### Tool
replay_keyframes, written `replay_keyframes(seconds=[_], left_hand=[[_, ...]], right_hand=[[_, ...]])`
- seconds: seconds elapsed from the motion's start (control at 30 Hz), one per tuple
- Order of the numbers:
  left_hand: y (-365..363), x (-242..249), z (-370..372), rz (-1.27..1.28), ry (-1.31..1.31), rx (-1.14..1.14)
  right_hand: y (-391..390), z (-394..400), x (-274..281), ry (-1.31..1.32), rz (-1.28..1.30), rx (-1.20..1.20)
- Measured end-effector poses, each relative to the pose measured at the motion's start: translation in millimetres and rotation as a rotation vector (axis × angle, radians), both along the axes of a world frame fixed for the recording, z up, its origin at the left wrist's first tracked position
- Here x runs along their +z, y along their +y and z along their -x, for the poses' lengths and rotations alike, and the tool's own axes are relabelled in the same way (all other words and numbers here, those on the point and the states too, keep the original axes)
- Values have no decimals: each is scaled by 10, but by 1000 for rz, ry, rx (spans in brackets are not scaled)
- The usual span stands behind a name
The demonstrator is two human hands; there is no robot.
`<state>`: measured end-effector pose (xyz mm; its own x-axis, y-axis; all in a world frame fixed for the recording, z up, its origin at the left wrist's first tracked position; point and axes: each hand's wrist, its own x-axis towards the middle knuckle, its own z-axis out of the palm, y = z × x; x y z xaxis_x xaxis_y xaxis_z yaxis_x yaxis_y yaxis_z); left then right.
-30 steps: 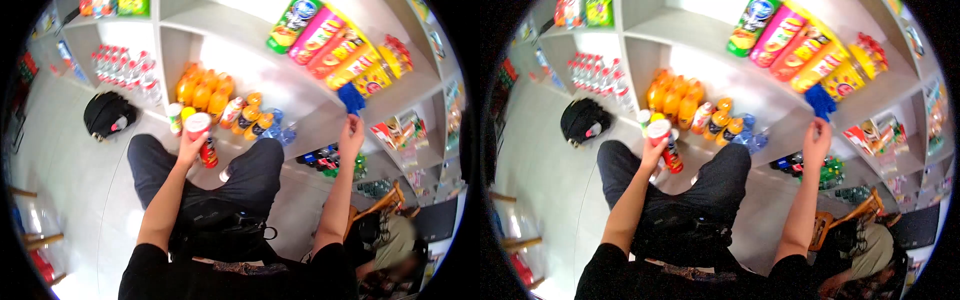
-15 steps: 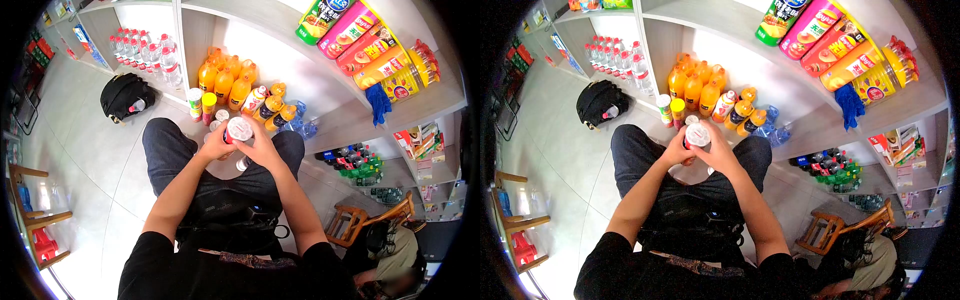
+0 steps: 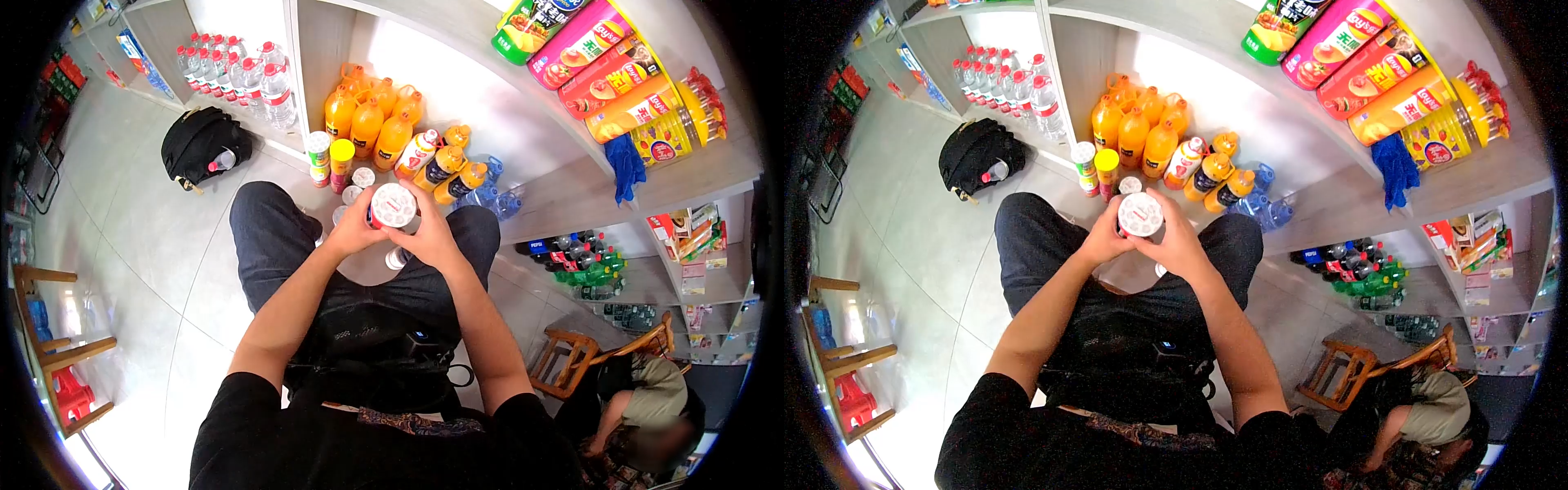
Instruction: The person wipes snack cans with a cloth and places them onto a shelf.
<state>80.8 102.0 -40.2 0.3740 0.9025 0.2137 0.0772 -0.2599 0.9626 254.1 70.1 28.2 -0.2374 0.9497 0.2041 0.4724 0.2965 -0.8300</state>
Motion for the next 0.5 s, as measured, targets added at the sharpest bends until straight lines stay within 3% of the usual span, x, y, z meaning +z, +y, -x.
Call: replay_keyframes(seconds=[0.07,0.27,0.5], left_hand=[[-21,35,-5,33,-30,-11],[10,-60,-37,-180,53,23],[15,-9,-56,-168,56,16]], right_hand=[[-34,-5,-16,1,-1,-7],[-99,-8,2,-42,-21,-42],[-150,60,-89,-93,-157,-187]])
